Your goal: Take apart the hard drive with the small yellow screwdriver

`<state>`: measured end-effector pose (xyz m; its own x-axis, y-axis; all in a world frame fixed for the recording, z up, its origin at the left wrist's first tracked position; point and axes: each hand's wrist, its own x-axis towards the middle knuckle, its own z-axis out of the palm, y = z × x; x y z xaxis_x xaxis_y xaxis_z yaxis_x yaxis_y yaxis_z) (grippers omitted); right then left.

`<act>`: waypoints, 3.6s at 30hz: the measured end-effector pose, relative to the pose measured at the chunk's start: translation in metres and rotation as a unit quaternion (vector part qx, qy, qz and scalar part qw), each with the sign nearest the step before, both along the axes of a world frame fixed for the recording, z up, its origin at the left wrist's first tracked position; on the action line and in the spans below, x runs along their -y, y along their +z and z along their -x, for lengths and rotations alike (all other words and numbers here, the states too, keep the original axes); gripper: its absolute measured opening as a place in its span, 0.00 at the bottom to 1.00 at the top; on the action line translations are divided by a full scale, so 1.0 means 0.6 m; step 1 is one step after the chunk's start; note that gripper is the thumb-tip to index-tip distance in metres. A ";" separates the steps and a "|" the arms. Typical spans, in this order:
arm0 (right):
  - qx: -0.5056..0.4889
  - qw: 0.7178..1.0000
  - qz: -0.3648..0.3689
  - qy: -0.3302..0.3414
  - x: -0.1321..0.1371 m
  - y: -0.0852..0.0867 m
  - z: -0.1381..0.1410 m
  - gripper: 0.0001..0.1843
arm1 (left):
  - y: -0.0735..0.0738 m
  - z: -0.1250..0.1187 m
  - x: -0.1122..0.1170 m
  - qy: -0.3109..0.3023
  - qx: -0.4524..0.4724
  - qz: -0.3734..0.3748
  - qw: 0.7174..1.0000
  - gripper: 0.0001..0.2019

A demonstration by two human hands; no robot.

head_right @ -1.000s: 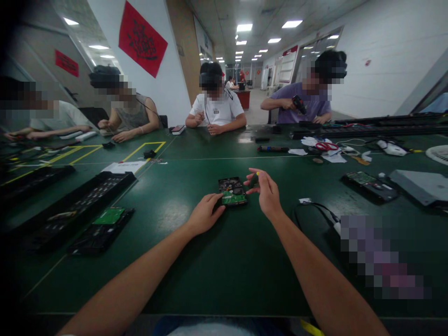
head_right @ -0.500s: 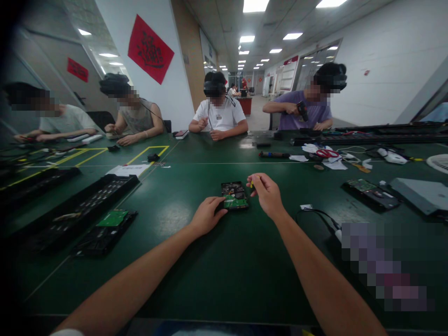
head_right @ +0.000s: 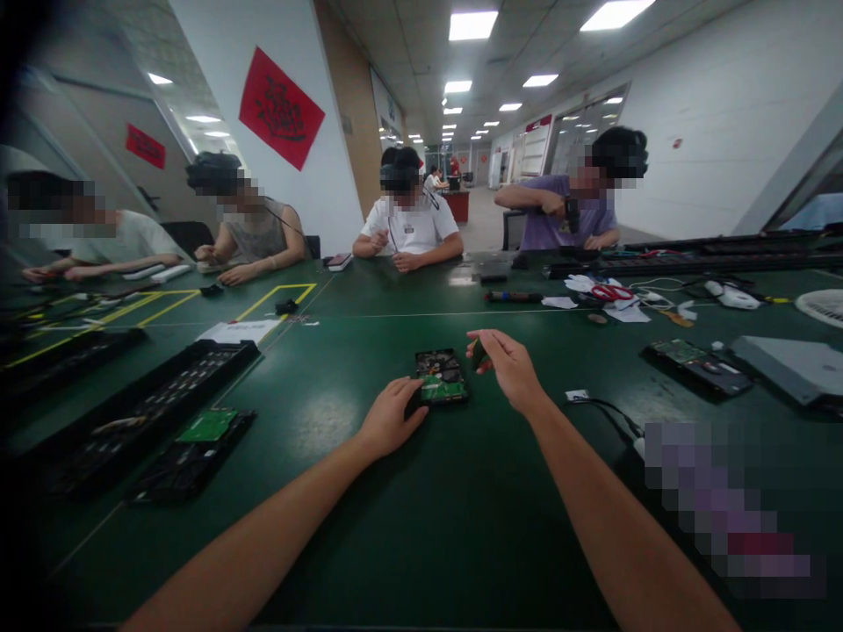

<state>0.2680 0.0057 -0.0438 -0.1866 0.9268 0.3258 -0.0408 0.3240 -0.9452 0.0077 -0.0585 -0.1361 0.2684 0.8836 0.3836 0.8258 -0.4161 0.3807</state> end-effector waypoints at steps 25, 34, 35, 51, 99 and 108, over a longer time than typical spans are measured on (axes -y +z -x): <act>-0.125 0.992 0.004 -0.007 0.028 -0.037 0.028 0.16 | 0.015 0.003 0.007 -0.022 -0.031 0.054 0.998 0.30; -0.156 0.987 0.037 0.017 0.033 -0.036 0.018 0.18 | 0.018 0.005 0.004 -0.017 -0.048 0.058 0.997 0.29; -0.146 0.989 0.031 0.015 0.035 -0.035 0.019 0.17 | 0.019 0.005 0.005 -0.018 -0.048 0.058 0.997 0.29; -0.154 0.987 0.053 0.015 0.030 -0.041 0.014 0.24 | 0.013 0.003 0.011 -0.006 -0.013 0.008 1.000 0.24; -0.107 0.994 0.002 -0.012 0.034 -0.048 0.011 0.18 | 0.012 0.013 0.004 -0.042 0.020 -0.010 0.999 0.20; -0.147 0.989 0.022 0.018 0.039 -0.040 0.016 0.17 | 0.021 0.010 0.008 -0.045 0.026 -0.004 0.999 0.20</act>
